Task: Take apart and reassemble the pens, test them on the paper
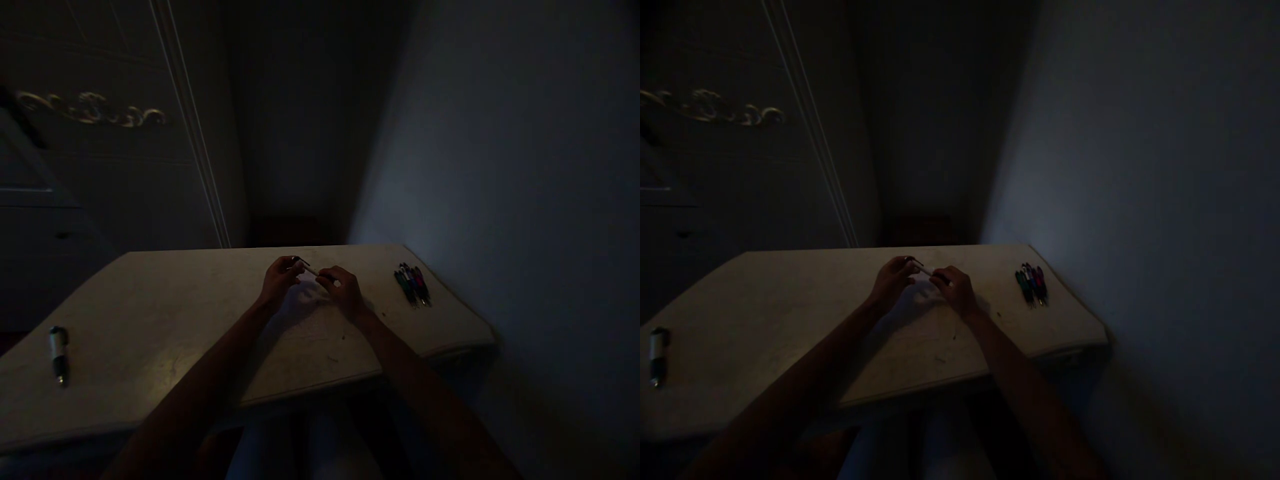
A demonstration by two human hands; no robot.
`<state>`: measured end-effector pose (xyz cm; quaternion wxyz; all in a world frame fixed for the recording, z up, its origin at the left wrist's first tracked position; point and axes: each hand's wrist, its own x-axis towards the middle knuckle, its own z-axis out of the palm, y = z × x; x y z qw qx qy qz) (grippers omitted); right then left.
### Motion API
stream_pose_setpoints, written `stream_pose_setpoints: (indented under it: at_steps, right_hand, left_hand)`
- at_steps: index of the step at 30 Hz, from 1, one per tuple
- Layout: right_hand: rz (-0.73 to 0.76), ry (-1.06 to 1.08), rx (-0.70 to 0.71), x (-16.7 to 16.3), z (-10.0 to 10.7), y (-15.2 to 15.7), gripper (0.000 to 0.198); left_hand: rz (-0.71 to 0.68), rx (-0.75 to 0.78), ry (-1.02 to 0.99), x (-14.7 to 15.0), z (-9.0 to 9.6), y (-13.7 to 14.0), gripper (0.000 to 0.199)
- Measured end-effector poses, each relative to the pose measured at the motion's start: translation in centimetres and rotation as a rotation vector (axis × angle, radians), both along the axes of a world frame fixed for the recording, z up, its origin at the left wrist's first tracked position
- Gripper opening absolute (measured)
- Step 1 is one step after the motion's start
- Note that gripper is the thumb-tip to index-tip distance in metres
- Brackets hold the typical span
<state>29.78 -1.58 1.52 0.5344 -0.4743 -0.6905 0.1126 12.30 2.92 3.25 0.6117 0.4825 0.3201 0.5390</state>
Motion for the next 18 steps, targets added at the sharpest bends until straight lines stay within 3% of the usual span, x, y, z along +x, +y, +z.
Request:
stream_pose_setpoints:
  at_steps: [6, 14, 18]
  right_hand:
    - [0.024, 0.011, -0.029, 0.08, -0.19, 0.01, 0.02]
    - [0.023, 0.113, -0.075, 0.22, 0.06, 0.1, 0.024]
    - [0.022, 0.126, -0.061, 0.09, 0.33, -0.09, 0.022]
  left_hand:
    - [-0.026, 0.062, 0.047, -0.02, 0.07, -0.16, 0.041]
    - [-0.144, -0.004, -0.116, -0.13, 0.63, -0.26, 0.061]
    - [-0.082, -0.017, -0.068, 0.14, 0.6, -0.4, 0.052]
